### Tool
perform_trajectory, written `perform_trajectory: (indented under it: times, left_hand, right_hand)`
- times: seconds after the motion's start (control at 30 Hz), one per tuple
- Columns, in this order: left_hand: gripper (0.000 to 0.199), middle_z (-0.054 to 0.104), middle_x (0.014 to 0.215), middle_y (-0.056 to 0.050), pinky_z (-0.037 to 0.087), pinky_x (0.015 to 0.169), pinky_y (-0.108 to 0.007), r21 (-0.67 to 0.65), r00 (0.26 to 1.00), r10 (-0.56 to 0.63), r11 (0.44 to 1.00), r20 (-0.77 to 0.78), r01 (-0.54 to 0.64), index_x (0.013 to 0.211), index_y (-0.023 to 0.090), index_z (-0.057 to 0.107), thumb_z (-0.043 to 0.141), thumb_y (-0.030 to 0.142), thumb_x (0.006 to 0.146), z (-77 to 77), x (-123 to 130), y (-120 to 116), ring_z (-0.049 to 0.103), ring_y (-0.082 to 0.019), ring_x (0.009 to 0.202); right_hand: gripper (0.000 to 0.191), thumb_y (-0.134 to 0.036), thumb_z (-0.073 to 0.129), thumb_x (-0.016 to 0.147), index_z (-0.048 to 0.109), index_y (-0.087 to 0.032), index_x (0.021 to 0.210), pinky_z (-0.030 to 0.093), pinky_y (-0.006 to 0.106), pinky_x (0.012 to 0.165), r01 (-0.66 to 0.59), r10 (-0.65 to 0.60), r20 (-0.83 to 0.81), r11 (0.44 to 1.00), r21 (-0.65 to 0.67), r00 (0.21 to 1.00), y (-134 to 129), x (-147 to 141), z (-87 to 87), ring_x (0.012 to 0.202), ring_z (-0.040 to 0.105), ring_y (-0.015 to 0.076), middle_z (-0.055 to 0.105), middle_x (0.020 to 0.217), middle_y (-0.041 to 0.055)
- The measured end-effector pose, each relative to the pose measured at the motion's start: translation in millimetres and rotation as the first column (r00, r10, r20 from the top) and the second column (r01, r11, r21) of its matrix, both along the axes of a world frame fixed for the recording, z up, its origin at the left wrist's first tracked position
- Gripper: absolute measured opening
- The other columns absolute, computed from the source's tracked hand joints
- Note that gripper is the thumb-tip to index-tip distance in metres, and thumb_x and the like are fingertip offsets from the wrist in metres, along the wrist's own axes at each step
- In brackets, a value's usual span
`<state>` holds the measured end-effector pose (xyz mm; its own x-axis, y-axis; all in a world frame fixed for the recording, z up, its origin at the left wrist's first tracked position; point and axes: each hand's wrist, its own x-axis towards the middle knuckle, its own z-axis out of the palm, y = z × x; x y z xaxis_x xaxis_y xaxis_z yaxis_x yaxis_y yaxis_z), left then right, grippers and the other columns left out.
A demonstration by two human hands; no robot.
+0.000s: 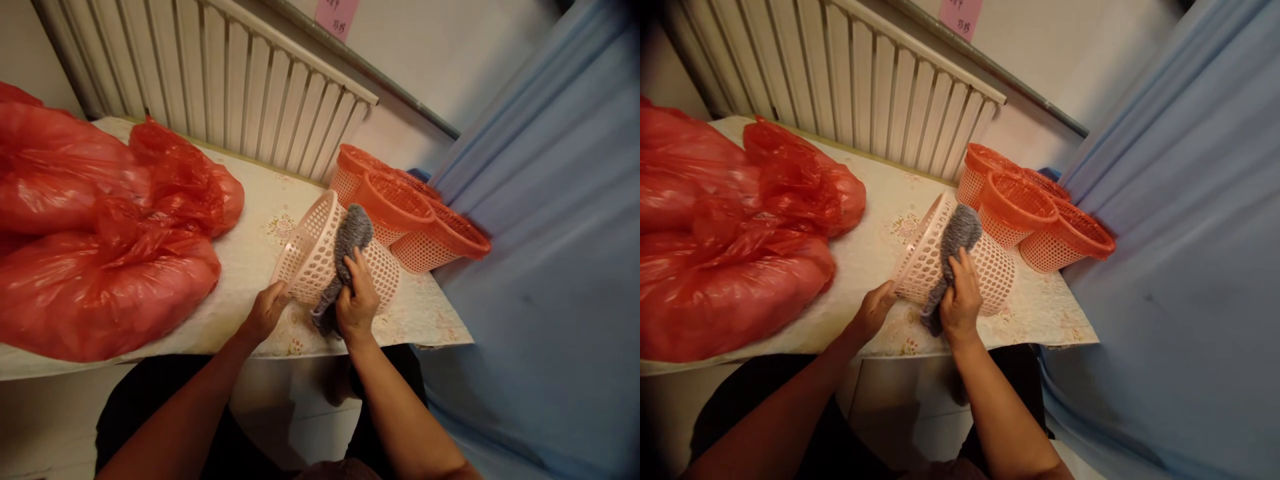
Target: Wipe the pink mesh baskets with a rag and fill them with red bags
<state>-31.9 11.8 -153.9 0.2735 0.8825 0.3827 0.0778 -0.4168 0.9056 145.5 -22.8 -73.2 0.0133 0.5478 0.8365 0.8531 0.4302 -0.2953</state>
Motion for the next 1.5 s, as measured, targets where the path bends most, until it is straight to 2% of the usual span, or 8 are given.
perform_trajectory:
  times: [0.23, 0.37, 0.53, 0.77, 1.03, 1.17, 1.3, 1.5]
  left_hand:
    - [0.038, 0.049, 0.072, 0.001, 0.038, 0.064, -0.027, 0.000, 1.000, -0.016, 1.000, 0.006, 0.016, 0.079, 0.016, 0.051, 0.037, 0.048, 0.092, 2.1, 0.6, -1.8, 0.046, -0.015, 0.069]
    - [0.040, 0.052, 0.075, 0.000, 0.040, 0.067, -0.028, -0.012, 1.000, -0.018, 1.000, -0.009, 0.017, 0.080, 0.016, 0.052, 0.035, 0.051, 0.091, 3.9, 0.2, -2.4, 0.048, -0.015, 0.070]
    - [0.042, 0.055, 0.080, -0.002, 0.042, 0.070, -0.030, -0.006, 0.999, -0.030, 1.000, -0.014, 0.030, 0.087, 0.015, 0.055, 0.035, 0.051, 0.091, 2.1, 2.2, -0.4, 0.049, -0.017, 0.073]
    - [0.039, 0.057, 0.081, -0.003, 0.043, 0.075, -0.030, -0.015, 1.000, -0.022, 1.000, -0.014, 0.022, 0.084, 0.016, 0.054, 0.036, 0.049, 0.092, 2.5, 1.8, -0.4, 0.051, -0.018, 0.078]
    - [0.042, 0.052, 0.075, -0.001, 0.040, 0.066, -0.028, -0.012, 0.999, -0.034, 0.999, -0.005, 0.034, 0.081, 0.015, 0.053, 0.036, 0.052, 0.091, 2.8, 1.5, 0.2, 0.048, -0.016, 0.071]
    - [0.043, 0.050, 0.072, 0.000, 0.038, 0.063, -0.027, -0.006, 0.999, -0.028, 1.000, -0.026, 0.028, 0.084, 0.015, 0.054, 0.035, 0.053, 0.090, 2.0, 0.8, -1.1, 0.046, -0.015, 0.068]
    - [0.038, 0.055, 0.077, -0.001, 0.040, 0.067, -0.028, -0.002, 0.998, -0.020, 1.000, -0.054, 0.020, 0.086, 0.015, 0.055, 0.036, 0.048, 0.091, -1.3, 0.8, 0.4, 0.050, -0.016, 0.073]
    - [0.035, 0.056, 0.083, -0.003, 0.042, 0.075, -0.030, -0.014, 0.996, 0.050, 0.999, -0.070, -0.051, 0.088, 0.016, 0.054, 0.035, 0.046, 0.092, -3.0, 2.1, 8.2, 0.052, -0.018, 0.082]
  right_hand:
    - [0.053, -0.008, 0.038, 0.073, 0.062, -0.013, 0.120, 0.039, 0.045, 0.109, 0.414, -0.421, -0.148, 0.907, -0.078, 0.895, -25.9, 96.2, -22.3, 0.126, 0.052, 0.0230, 0.056, 0.133, 0.0132]
    - [0.053, -0.010, 0.038, 0.071, 0.064, -0.009, 0.117, 0.039, 0.045, 0.108, 0.473, -0.484, -0.231, 0.875, -0.107, 0.844, -23.2, 107.1, -23.1, 0.124, 0.054, 0.0248, 0.060, 0.129, 0.0148]
    - [0.052, -0.008, 0.037, 0.073, 0.063, -0.012, 0.117, 0.037, 0.046, 0.110, 0.322, -0.331, -0.254, 0.944, -0.077, 0.909, 2.8, 52.5, 1.7, 0.126, 0.052, 0.0215, 0.057, 0.133, 0.0124]
    - [0.062, -0.002, 0.034, 0.072, 0.054, -0.019, 0.128, 0.034, 0.046, 0.114, -0.110, 0.108, -0.035, 0.993, -0.042, 0.994, 7.6, -34.1, 22.9, 0.134, 0.041, 0.0176, 0.047, 0.143, 0.0060]
    - [0.058, -0.007, 0.033, 0.076, 0.054, -0.023, 0.128, 0.034, 0.046, 0.114, -0.094, 0.093, -0.226, 0.996, 0.007, 0.970, 36.8, -10.4, 60.0, 0.128, 0.049, 0.0178, 0.055, 0.135, 0.0020]
    - [0.056, -0.008, 0.034, 0.078, 0.053, -0.023, 0.128, 0.035, 0.044, 0.113, -0.194, 0.193, -0.127, 0.981, 0.005, 0.973, 45.0, -20.2, 79.6, 0.128, 0.048, 0.0167, 0.055, 0.134, 0.0016]
    - [0.054, -0.007, 0.039, 0.072, 0.057, -0.024, 0.120, 0.031, 0.048, 0.114, -0.327, 0.340, 0.117, 0.938, -0.115, 0.933, 52.3, -32.1, 77.0, 0.135, 0.040, 0.0186, 0.056, 0.133, 0.0004]
    - [0.050, -0.006, 0.037, 0.071, 0.060, -0.022, 0.112, 0.032, 0.045, 0.114, -0.301, 0.305, 0.047, 0.950, -0.086, 0.951, 82.8, -24.5, 77.0, 0.131, 0.044, 0.0162, 0.060, 0.129, 0.0009]
